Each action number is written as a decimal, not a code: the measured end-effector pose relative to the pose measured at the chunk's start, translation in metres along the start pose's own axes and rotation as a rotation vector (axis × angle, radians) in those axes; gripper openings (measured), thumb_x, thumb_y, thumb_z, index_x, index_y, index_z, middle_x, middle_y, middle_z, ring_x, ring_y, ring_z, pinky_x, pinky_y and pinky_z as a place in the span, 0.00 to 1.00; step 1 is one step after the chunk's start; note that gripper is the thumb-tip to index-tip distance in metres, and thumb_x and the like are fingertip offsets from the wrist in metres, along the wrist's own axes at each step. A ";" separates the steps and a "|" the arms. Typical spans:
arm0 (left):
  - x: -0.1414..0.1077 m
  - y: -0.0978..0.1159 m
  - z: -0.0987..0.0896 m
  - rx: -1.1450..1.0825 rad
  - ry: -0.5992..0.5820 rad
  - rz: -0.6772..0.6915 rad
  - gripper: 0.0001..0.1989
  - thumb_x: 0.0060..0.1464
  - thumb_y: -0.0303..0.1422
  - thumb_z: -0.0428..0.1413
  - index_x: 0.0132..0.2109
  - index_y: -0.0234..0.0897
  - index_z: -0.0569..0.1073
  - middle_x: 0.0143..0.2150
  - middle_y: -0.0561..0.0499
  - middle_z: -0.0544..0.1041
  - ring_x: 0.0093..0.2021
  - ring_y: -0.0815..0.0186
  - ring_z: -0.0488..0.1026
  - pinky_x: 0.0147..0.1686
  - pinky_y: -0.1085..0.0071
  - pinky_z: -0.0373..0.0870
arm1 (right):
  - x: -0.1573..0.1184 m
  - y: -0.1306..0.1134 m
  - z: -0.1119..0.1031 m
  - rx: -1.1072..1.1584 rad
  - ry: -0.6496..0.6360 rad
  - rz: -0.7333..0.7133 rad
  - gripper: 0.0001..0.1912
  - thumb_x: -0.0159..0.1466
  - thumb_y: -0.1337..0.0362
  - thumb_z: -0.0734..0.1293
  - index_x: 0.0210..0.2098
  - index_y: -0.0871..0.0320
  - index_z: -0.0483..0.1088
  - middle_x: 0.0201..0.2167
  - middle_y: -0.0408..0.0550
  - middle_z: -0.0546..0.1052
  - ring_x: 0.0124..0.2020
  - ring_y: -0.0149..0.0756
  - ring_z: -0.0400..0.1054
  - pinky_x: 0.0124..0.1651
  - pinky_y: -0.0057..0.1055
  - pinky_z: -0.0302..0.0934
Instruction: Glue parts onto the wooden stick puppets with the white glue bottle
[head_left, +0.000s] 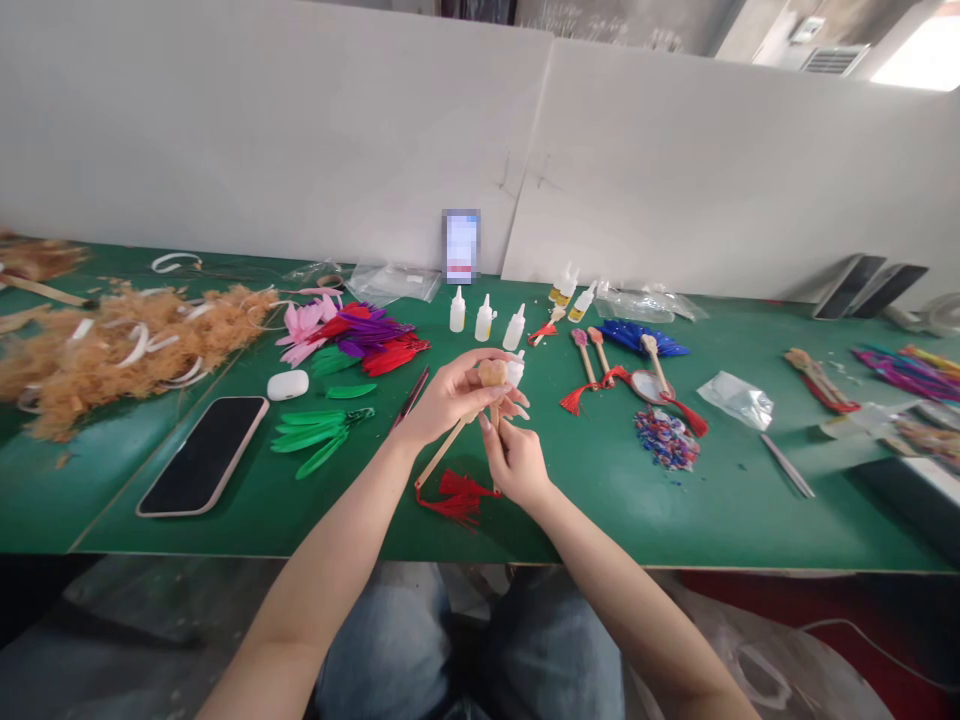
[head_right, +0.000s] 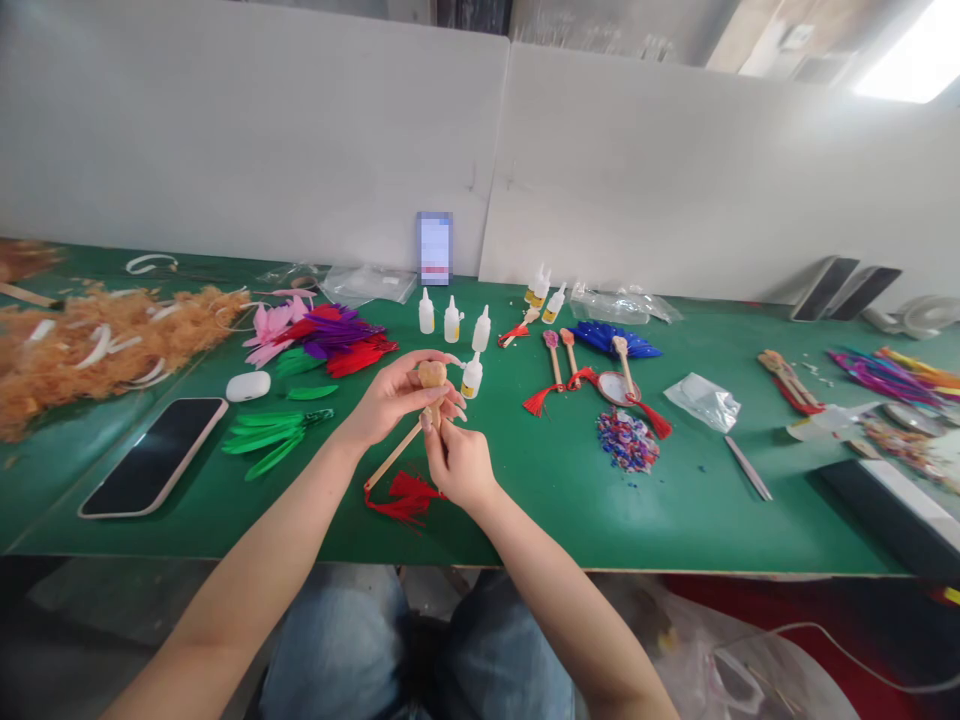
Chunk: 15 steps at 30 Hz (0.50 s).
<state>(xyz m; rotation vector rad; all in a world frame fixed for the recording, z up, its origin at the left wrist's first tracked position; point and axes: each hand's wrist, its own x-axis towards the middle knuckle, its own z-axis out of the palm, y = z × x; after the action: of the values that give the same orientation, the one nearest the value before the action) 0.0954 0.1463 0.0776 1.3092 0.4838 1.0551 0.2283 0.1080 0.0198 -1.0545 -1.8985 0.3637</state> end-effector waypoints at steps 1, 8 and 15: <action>0.000 0.000 0.001 0.002 0.007 0.004 0.16 0.53 0.30 0.58 0.50 0.37 0.68 0.34 0.48 0.78 0.34 0.62 0.78 0.36 0.67 0.75 | 0.000 0.000 0.000 -0.008 -0.001 -0.007 0.19 0.67 0.62 0.54 0.20 0.56 0.52 0.13 0.37 0.58 0.13 0.23 0.47 0.18 0.25 0.42; -0.002 0.001 0.004 0.050 0.055 0.015 0.15 0.53 0.32 0.58 0.48 0.37 0.68 0.32 0.50 0.77 0.30 0.65 0.77 0.32 0.70 0.74 | 0.001 0.000 0.000 -0.076 0.036 -0.044 0.20 0.68 0.60 0.53 0.19 0.55 0.52 0.12 0.40 0.59 0.12 0.25 0.51 0.18 0.26 0.45; -0.002 0.000 0.006 0.040 0.099 0.032 0.15 0.53 0.32 0.58 0.47 0.36 0.68 0.29 0.51 0.76 0.28 0.65 0.76 0.31 0.70 0.73 | 0.001 0.000 0.001 -0.093 0.026 -0.035 0.20 0.68 0.60 0.52 0.20 0.55 0.54 0.14 0.44 0.65 0.13 0.28 0.56 0.18 0.27 0.49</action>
<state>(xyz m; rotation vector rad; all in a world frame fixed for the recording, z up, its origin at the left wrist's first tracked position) 0.0990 0.1418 0.0785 1.3081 0.5621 1.1457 0.2276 0.1085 0.0199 -1.0801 -1.9239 0.2428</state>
